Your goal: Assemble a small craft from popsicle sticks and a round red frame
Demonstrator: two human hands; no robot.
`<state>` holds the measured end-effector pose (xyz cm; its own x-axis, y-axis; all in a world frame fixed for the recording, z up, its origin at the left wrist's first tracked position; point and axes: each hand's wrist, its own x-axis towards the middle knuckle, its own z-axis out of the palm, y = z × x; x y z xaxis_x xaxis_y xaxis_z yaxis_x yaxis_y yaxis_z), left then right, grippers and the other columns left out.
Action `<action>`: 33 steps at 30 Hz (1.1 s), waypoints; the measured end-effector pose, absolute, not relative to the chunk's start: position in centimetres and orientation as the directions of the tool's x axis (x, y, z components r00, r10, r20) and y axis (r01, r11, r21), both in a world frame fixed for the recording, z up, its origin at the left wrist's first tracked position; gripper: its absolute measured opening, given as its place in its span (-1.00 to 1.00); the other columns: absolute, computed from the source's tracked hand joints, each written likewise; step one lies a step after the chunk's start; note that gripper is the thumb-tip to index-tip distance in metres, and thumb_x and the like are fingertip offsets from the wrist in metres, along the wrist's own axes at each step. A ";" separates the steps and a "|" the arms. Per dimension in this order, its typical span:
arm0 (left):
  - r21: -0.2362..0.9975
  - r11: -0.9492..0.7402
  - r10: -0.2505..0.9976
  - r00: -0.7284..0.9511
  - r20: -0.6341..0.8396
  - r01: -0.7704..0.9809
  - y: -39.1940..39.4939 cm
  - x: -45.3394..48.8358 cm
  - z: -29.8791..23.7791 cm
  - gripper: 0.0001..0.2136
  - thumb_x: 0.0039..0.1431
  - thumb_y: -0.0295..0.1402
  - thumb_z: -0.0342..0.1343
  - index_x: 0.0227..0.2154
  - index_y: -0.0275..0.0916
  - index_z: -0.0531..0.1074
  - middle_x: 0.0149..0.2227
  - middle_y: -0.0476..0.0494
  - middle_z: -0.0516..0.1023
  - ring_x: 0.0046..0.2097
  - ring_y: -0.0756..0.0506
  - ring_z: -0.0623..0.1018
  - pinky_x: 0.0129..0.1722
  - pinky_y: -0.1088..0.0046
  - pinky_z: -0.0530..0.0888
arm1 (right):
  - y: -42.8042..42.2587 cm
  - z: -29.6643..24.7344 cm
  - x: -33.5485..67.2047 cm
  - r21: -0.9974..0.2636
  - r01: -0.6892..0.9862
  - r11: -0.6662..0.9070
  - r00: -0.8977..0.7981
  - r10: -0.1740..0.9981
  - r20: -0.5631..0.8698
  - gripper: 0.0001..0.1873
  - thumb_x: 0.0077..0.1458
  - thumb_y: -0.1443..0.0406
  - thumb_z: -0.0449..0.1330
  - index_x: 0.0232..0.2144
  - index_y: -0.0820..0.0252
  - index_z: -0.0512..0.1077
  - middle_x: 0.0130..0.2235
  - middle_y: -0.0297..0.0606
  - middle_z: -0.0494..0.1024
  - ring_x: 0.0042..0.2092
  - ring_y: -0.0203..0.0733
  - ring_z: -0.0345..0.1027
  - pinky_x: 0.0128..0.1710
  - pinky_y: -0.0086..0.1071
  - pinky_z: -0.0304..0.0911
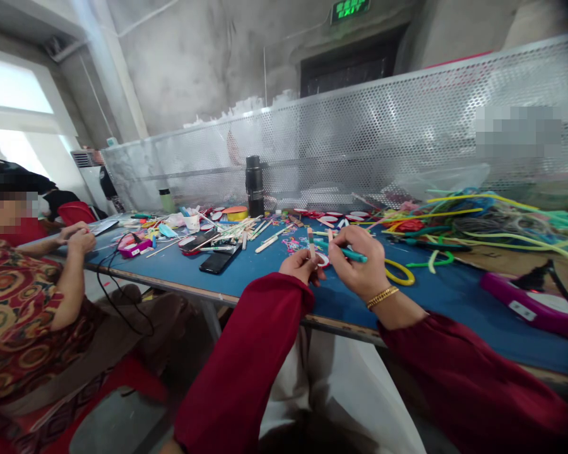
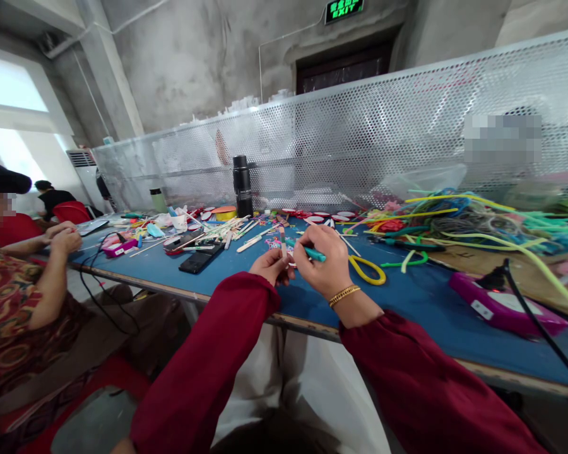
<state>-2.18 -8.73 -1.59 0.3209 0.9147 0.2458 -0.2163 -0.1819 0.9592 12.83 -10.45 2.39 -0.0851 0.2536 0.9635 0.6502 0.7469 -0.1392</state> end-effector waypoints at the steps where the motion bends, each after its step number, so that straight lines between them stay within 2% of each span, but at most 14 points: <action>1: 0.959 -0.184 0.912 0.326 0.249 -0.218 -8.7 -2.2 -1.6 -0.61 0.15 0.03 0.30 -0.31 -0.24 0.45 -0.53 0.01 0.51 -0.60 0.07 0.41 -0.56 0.55 0.26 | -10.5 2.4 12.8 -0.140 0.650 0.747 -0.086 0.255 0.963 -0.78 0.09 0.35 0.19 -0.52 0.04 0.24 -0.49 -0.32 0.38 -0.39 -0.12 0.27 -0.32 -0.18 0.20; 7: 0.957 -0.199 0.906 0.333 0.262 -0.212 -8.7 -2.3 -1.6 -0.64 0.19 -0.01 0.26 -0.30 -0.25 0.46 -0.52 0.01 0.51 -0.59 0.07 0.42 -0.55 0.56 0.32 | -10.6 2.5 12.8 -0.136 0.646 0.751 -0.092 0.254 0.963 -0.77 0.06 0.36 0.20 -0.54 0.04 0.23 -0.51 -0.33 0.36 -0.41 -0.13 0.25 -0.34 -0.19 0.18; 18: 0.955 -0.194 0.907 0.331 0.261 -0.224 -8.6 -2.2 -1.6 -0.62 0.15 0.02 0.30 -0.32 -0.23 0.45 -0.53 0.02 0.52 -0.60 0.07 0.42 -0.59 0.57 0.22 | -10.5 2.4 12.8 -0.127 0.640 0.758 -0.088 0.237 0.967 -0.79 0.07 0.36 0.20 -0.51 0.04 0.25 -0.48 -0.32 0.39 -0.38 -0.10 0.29 -0.29 -0.16 0.22; 26: 0.958 -0.193 0.909 0.329 0.256 -0.212 -8.6 -2.2 -1.6 -0.64 0.18 0.01 0.26 -0.30 -0.23 0.46 -0.53 0.02 0.51 -0.59 0.06 0.41 -0.54 0.55 0.31 | -10.8 2.6 12.6 -0.153 0.636 0.756 -0.084 0.265 0.961 -0.77 0.06 0.34 0.20 -0.55 0.04 0.24 -0.51 -0.32 0.37 -0.41 -0.12 0.27 -0.32 -0.18 0.21; 33: 0.951 -0.199 0.897 0.347 0.273 -0.236 -8.6 -2.3 -1.6 -0.64 0.16 -0.01 0.29 -0.32 -0.24 0.44 -0.53 0.01 0.50 -0.60 0.07 0.41 -0.56 0.55 0.26 | -10.6 2.4 12.7 -0.128 0.616 0.777 -0.118 0.251 0.961 -0.78 0.07 0.38 0.19 -0.52 0.04 0.24 -0.50 -0.34 0.36 -0.40 -0.13 0.26 -0.32 -0.19 0.20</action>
